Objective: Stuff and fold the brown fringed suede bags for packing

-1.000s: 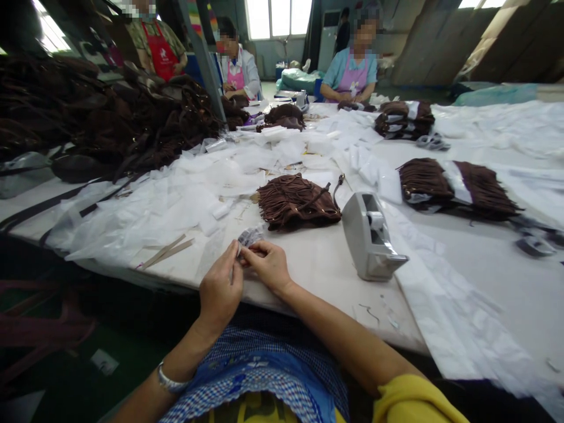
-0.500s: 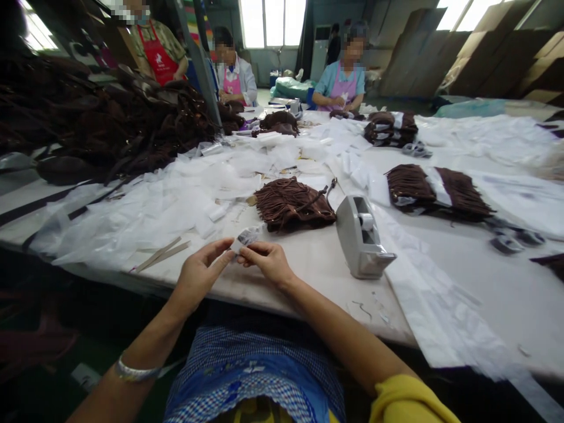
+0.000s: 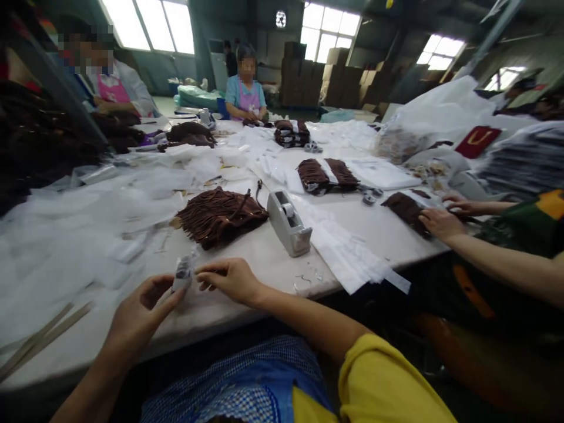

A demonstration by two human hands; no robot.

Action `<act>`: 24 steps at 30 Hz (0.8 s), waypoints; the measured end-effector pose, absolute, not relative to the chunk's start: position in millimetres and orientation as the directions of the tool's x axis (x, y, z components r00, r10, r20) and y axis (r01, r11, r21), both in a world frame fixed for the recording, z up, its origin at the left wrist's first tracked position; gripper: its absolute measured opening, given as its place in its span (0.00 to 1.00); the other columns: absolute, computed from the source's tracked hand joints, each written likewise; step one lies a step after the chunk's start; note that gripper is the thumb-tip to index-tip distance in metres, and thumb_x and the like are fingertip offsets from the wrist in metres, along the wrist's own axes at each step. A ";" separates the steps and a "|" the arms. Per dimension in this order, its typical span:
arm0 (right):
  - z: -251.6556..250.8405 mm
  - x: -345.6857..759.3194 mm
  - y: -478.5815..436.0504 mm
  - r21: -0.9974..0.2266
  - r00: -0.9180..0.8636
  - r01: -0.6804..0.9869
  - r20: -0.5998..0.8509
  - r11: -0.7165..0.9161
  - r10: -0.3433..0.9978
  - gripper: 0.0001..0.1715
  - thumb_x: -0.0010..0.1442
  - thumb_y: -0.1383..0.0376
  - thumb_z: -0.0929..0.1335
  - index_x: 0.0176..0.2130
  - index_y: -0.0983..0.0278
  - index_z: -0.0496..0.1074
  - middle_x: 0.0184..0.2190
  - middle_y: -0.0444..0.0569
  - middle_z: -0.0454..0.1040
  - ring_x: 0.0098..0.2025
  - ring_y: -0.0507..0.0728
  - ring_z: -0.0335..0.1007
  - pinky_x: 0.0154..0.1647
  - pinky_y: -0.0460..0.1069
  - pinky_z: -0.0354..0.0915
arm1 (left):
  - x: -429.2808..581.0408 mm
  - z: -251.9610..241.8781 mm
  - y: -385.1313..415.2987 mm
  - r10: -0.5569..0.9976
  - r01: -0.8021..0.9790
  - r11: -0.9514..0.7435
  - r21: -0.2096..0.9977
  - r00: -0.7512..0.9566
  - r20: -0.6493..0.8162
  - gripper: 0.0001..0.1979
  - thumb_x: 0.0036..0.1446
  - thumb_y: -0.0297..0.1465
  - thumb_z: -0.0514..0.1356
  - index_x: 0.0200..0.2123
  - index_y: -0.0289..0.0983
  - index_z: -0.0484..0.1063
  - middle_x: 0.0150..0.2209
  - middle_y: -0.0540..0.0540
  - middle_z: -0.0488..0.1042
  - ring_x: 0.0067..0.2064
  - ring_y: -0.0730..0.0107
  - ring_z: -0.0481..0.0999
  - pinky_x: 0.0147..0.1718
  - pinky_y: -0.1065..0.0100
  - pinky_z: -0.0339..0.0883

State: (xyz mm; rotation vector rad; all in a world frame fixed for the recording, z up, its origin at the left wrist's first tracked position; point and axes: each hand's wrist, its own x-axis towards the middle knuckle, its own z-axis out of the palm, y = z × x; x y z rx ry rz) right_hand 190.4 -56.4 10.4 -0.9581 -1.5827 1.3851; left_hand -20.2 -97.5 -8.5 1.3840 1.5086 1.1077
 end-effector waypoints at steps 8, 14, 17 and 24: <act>61.7 377.6 -25.7 -0.544 0.187 0.831 0.477 0.121 0.859 0.17 0.57 0.57 0.72 0.44 0.62 0.80 0.64 0.54 0.63 0.67 0.68 0.54 0.68 0.61 0.48 | -18.4 -30.3 -105.0 0.972 0.265 0.144 0.954 -0.218 -0.087 0.28 0.42 0.46 0.71 0.44 0.37 0.73 0.44 0.41 0.79 0.48 0.52 0.79 0.51 0.54 0.72; 49.7 398.8 -6.8 -0.899 0.182 0.415 -0.071 -0.142 0.981 0.23 0.53 0.47 0.71 0.30 0.63 0.82 0.60 0.55 0.69 0.63 0.68 0.61 0.65 0.62 0.52 | -16.1 -28.3 -104.0 0.974 0.282 0.142 0.949 -0.210 -0.083 0.29 0.40 0.48 0.71 0.43 0.38 0.73 0.44 0.41 0.79 0.50 0.50 0.78 0.54 0.50 0.70; 55.8 388.3 -9.8 -0.950 0.189 0.276 -0.095 -0.146 0.977 0.21 0.49 0.48 0.73 0.28 0.64 0.81 0.60 0.56 0.69 0.63 0.68 0.61 0.61 0.62 0.57 | -17.2 -28.3 -104.0 0.972 0.278 0.152 0.949 -0.218 -0.092 0.29 0.40 0.48 0.71 0.43 0.38 0.73 0.44 0.41 0.79 0.50 0.50 0.78 0.55 0.50 0.69; 78.7 385.6 -51.5 -0.993 0.295 0.081 -0.054 -0.082 0.954 0.18 0.48 0.54 0.76 0.36 0.63 0.81 0.53 0.55 0.76 0.56 0.63 0.69 0.51 0.53 0.66 | -17.6 -27.1 -103.6 0.974 0.255 0.142 0.956 -0.206 -0.090 0.29 0.40 0.48 0.71 0.43 0.39 0.73 0.44 0.43 0.79 0.51 0.50 0.78 0.56 0.51 0.69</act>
